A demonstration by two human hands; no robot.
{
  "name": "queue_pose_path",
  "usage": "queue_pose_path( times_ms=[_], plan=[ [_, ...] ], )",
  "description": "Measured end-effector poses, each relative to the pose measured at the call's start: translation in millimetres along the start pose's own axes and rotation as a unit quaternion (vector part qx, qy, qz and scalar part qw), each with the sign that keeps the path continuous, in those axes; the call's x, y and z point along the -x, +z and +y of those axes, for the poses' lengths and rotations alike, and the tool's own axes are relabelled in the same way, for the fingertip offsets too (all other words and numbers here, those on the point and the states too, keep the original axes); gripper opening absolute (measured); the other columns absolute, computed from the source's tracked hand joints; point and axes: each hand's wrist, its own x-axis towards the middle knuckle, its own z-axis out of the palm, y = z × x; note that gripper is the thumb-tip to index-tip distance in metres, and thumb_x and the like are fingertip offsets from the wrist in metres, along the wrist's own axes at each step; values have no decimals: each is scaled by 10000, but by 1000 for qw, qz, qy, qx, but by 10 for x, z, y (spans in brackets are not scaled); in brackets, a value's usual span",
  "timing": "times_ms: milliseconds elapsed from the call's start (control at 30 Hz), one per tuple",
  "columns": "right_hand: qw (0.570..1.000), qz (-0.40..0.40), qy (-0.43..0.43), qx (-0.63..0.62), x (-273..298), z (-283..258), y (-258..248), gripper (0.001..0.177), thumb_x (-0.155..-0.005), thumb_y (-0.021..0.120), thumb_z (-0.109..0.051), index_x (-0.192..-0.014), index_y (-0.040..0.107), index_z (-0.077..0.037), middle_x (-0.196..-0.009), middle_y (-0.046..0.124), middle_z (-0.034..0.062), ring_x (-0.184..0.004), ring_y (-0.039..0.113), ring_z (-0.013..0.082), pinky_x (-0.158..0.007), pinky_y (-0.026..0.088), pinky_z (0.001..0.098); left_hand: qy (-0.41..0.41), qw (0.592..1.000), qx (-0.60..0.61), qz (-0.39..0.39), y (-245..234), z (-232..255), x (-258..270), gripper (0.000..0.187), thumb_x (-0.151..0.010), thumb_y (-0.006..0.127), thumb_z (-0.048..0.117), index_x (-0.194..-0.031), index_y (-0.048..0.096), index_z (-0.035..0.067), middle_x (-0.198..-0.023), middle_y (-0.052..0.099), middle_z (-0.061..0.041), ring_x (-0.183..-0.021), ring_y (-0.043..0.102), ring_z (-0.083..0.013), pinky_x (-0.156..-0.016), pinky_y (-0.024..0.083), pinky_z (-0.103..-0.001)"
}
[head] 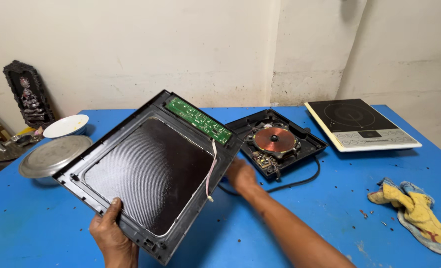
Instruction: The person wipes the internal components of a disassembled induction cooktop with a cloth, reassembles the glass top onto the base by hand, and uses a screwdriver to secure the bottom casing.
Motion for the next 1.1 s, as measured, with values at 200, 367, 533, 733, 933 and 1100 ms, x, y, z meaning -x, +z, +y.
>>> queue_pose_path(
  times_ms=[200, 367, 533, 733, 933, 1100],
  plan=[
    [987, -76, 139, -13, 217, 718, -890, 327, -819, 783, -383, -1057, 775, -159, -1099, 731, 142, -1055, 680, 345, -927, 536, 483, -36, 999, 4, 19, 40, 33, 157, 134, -957, 616, -5, -1048, 576, -95, -883, 670, -151, -691, 695, -188, -648, 601, -288],
    [982, -140, 101, -78, 356, 815, -1204, 348, -758, 819, -350, -1063, 766, -191, -993, 750, 149, -998, 701, 357, -915, 527, 490, -38, 999, -19, 14, 148, 154, 240, 125, -983, 622, -7, -1024, 564, -111, -875, 662, -186, -689, 684, -240, -635, 590, -328],
    [988, -132, 75, -22, 400, 796, -1055, 256, -823, 756, -296, -1008, 782, -122, -1002, 763, 168, -1021, 707, 366, -914, 536, 510, -25, 999, -28, 38, 69, 176, 200, 121, -1010, 650, -1, -991, 568, -86, -874, 639, -167, -721, 685, -208, -670, 597, -310],
    [999, -17, 29, 42, 574, 759, -911, 409, -736, 785, -193, -1136, 754, -113, -1094, 697, 168, -1049, 625, 353, -886, 485, 567, -23, 998, -27, 46, 13, 338, 98, 127, -1015, 640, 28, -958, 584, -72, -856, 628, -159, -702, 652, -243, -636, 553, -343],
    [993, 5, -99, 61, 795, 585, -505, 215, -864, 565, -42, -1000, 724, 6, -996, 687, 168, -981, 649, 356, -773, 559, 481, -7, 999, 26, 39, 92, 438, 54, 95, -1000, 626, -9, -955, 587, -82, -917, 661, -155, -791, 689, -233, -742, 611, -350],
    [993, -64, -31, 93, 859, 542, -340, 160, -823, 577, -67, -827, 732, -26, -1007, 682, 168, -1018, 658, 345, -834, 567, 449, -13, 998, 37, 38, 76, 395, 50, 108, -996, 618, -5, -969, 595, -108, -938, 663, -178, -801, 694, -254, -765, 610, -372]
  ],
)
